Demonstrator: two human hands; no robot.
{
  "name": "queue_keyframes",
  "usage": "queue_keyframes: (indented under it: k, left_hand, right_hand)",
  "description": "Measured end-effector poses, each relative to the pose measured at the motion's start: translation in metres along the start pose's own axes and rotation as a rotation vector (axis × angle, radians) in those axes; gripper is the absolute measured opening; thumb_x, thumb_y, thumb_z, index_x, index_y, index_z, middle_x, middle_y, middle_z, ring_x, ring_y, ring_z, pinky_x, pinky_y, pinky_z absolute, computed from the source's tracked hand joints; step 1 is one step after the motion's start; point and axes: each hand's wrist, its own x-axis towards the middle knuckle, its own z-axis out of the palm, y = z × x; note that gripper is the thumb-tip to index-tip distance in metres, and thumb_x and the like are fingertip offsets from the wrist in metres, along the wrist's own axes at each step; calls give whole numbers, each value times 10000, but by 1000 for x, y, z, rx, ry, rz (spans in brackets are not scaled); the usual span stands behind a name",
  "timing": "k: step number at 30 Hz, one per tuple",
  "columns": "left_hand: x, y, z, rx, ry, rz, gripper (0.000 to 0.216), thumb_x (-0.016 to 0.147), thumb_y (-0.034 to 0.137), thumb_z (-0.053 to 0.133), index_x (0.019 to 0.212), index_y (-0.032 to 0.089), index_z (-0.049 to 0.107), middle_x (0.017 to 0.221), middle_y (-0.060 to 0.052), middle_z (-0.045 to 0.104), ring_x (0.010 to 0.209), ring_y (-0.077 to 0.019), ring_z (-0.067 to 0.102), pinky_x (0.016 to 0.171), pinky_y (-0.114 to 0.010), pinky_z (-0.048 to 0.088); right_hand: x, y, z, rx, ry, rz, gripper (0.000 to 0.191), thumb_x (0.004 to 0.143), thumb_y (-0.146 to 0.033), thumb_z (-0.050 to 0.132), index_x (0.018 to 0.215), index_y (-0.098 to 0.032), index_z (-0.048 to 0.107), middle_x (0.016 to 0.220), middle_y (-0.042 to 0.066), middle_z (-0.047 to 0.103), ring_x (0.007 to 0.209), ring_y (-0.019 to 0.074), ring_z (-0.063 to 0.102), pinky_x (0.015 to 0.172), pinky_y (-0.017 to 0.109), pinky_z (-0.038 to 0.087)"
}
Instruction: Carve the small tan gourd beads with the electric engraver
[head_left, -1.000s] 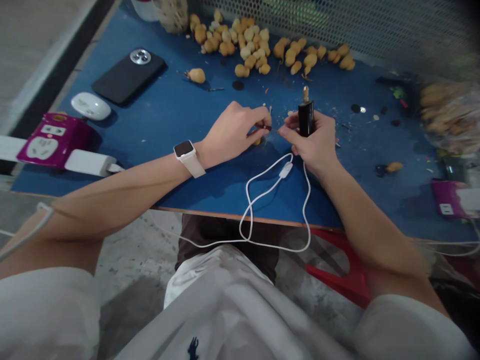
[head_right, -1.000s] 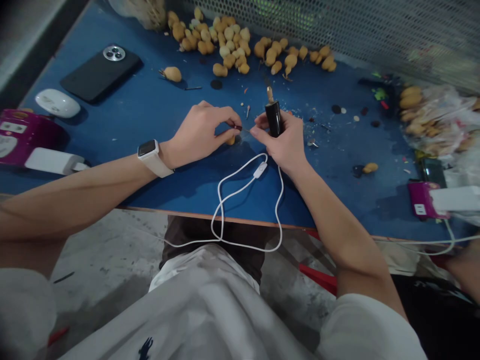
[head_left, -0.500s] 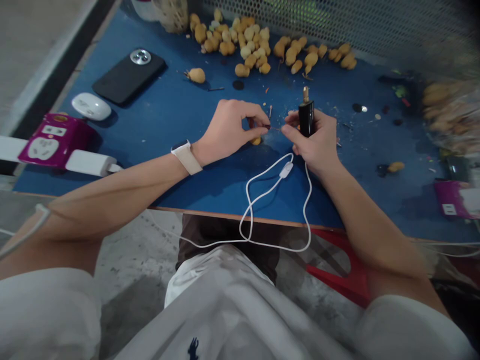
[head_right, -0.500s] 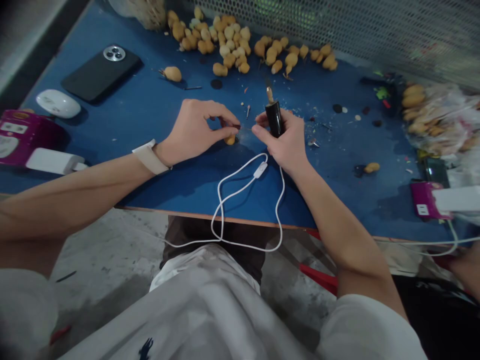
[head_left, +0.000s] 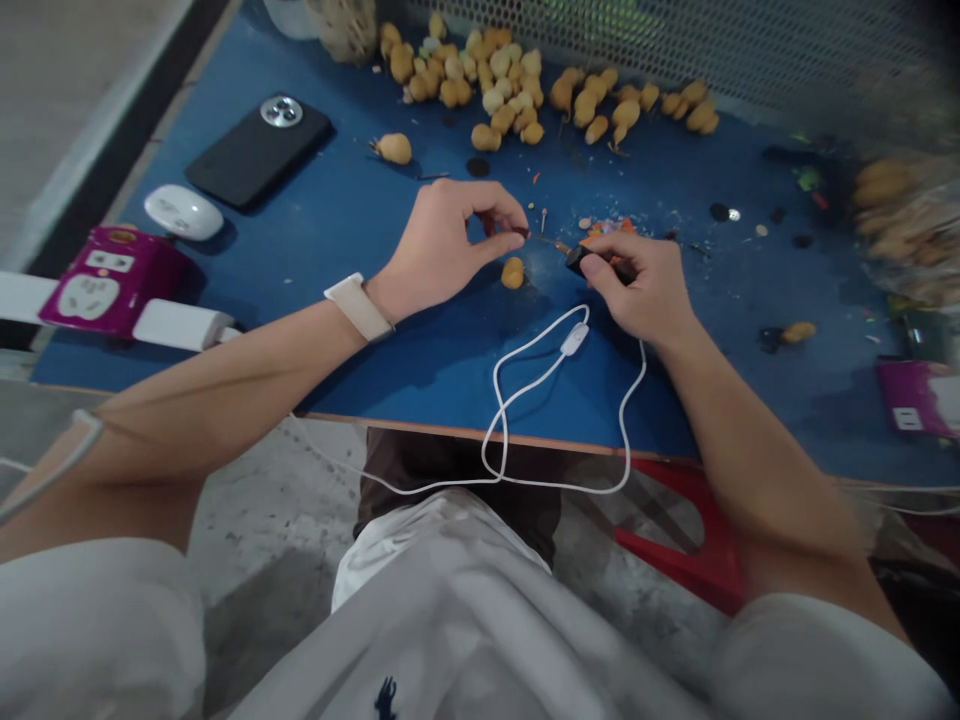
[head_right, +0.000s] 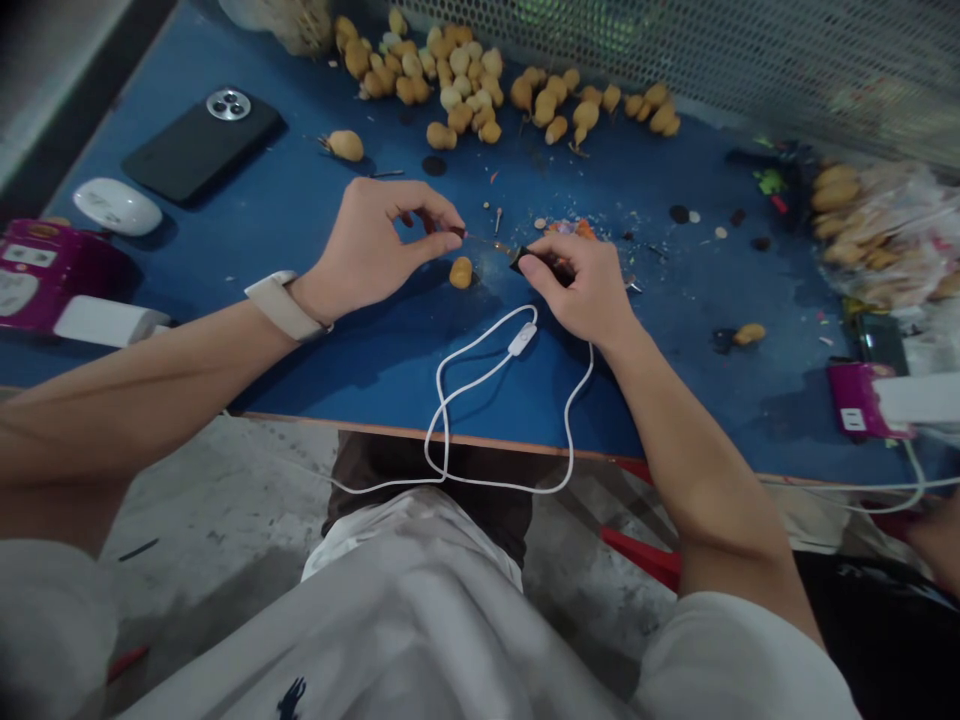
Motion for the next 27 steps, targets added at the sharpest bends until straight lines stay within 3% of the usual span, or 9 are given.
queue_keyframes:
  k: [5, 11, 14, 20, 24, 27]
  left_hand:
    - [1, 0, -1, -1, 14, 17, 152, 1034, 526, 868, 991, 390, 920, 1191, -55, 995, 1077, -376, 895, 1067, -643, 697]
    - [2, -5, 2, 29, 22, 27, 110, 1046, 423, 867, 1038, 339, 938, 1178, -39, 1003, 1039, -302, 869, 1028, -516, 694]
    - [2, -4, 5, 25, 39, 46, 136, 1016, 419, 851, 1015, 323, 947, 1129, -46, 996, 1002, -309, 870, 980, -519, 683]
    - [0, -3, 3, 58, -7, 22, 101, 1072, 458, 899, 1035, 371, 933, 1149, -54, 987, 1112, -355, 870, 1150, -587, 699]
    - [-2, 1, 3, 42, -40, 28, 106, 1058, 460, 869, 1023, 382, 931, 1204, -55, 988, 1119, -372, 868, 1186, -625, 682]
    - [-2, 2, 2, 38, -72, 7, 180, 1072, 535, 861, 1093, 380, 948, 1243, -54, 988, 1157, -373, 848, 1210, -625, 671]
  right_hand:
    - [-1, -5, -1, -3, -15, 4, 622, 1138, -921, 784, 1076, -316, 917, 830, 65, 807, 704, 272, 740, 664, 453, 572]
    - [-1, -4, -1, 6, -23, 17, 570, 1142, -876, 817, 1086, -314, 898, 878, 68, 845, 780, 288, 797, 702, 442, 616]
    - [-1, -4, 0, 1, -20, 3, 523, 1153, -821, 830, 1090, -307, 906, 914, 68, 870, 760, 276, 790, 707, 442, 623]
    - [-2, -8, 1, -64, -22, -52, 396, 1149, -688, 854, 1107, -300, 924, 1006, 82, 918, 841, 297, 828, 794, 464, 670]
    - [-2, -16, 1, -81, -21, -64, 379, 1155, -682, 838, 1098, -316, 924, 1039, 93, 930, 917, 340, 861, 875, 516, 702]
    - [-1, -18, 0, -79, -36, -21, 375, 1153, -702, 859, 1094, -336, 919, 1008, 97, 909, 921, 356, 860, 847, 525, 696]
